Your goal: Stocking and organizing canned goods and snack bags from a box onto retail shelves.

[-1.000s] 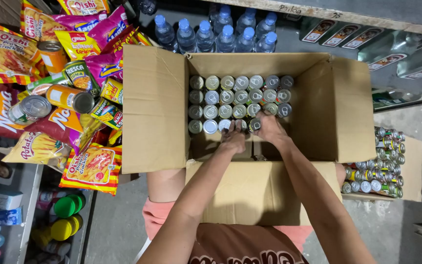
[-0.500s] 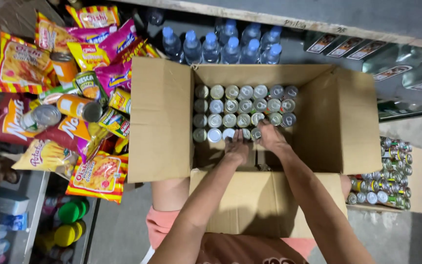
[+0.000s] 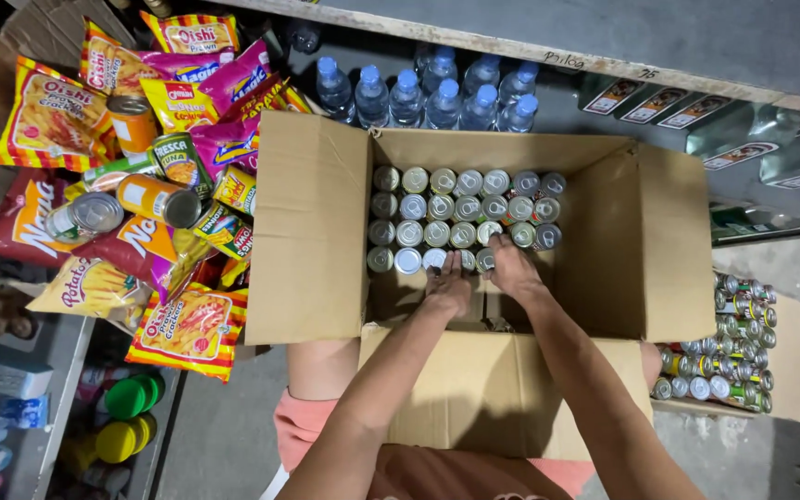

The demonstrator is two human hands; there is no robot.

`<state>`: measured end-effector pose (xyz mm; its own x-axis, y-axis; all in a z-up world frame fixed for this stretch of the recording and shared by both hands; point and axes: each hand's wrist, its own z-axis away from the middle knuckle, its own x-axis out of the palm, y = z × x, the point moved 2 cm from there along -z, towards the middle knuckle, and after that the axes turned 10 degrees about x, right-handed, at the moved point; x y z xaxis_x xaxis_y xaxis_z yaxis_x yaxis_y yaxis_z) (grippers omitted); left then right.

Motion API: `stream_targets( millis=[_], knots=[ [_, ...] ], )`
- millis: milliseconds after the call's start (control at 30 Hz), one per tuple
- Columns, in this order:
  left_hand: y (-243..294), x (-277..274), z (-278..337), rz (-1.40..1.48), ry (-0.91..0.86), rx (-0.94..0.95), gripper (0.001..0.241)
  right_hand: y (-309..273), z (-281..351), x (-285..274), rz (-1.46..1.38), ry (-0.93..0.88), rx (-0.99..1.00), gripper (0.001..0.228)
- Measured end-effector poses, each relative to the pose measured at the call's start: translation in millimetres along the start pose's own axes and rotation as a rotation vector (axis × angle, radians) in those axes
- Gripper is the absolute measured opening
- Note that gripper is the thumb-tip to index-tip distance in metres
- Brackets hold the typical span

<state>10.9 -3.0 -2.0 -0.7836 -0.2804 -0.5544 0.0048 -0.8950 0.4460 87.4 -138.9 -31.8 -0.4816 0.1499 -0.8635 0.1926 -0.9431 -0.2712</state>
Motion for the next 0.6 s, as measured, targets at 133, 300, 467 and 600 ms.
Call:
stream_targets(
  millis=[133,300,467,600],
  knots=[
    [5.6,-6.7,14.5,0.023,-0.042,-0.014,0.056,-8.6,14.9,-17.0,0.126,0.018,0.062,0.074],
    [-9.4,11.4,-7.4,0.097,0.045,0.002,0.073,-11.7,17.1,-14.6,0.206,-0.117,0.237,0.046],
    [-9.1,11.2,-3.9,0.133,0.077,-0.003,0.083,-1.0,18.1,-6.9,0.175,-0.078,0.186,0.045],
    [0.6,0.0,15.4,0.139,0.086,-0.003,0.078,11.0,19.6,0.2,0.194,-0.081,0.166,0.036]
  ],
)
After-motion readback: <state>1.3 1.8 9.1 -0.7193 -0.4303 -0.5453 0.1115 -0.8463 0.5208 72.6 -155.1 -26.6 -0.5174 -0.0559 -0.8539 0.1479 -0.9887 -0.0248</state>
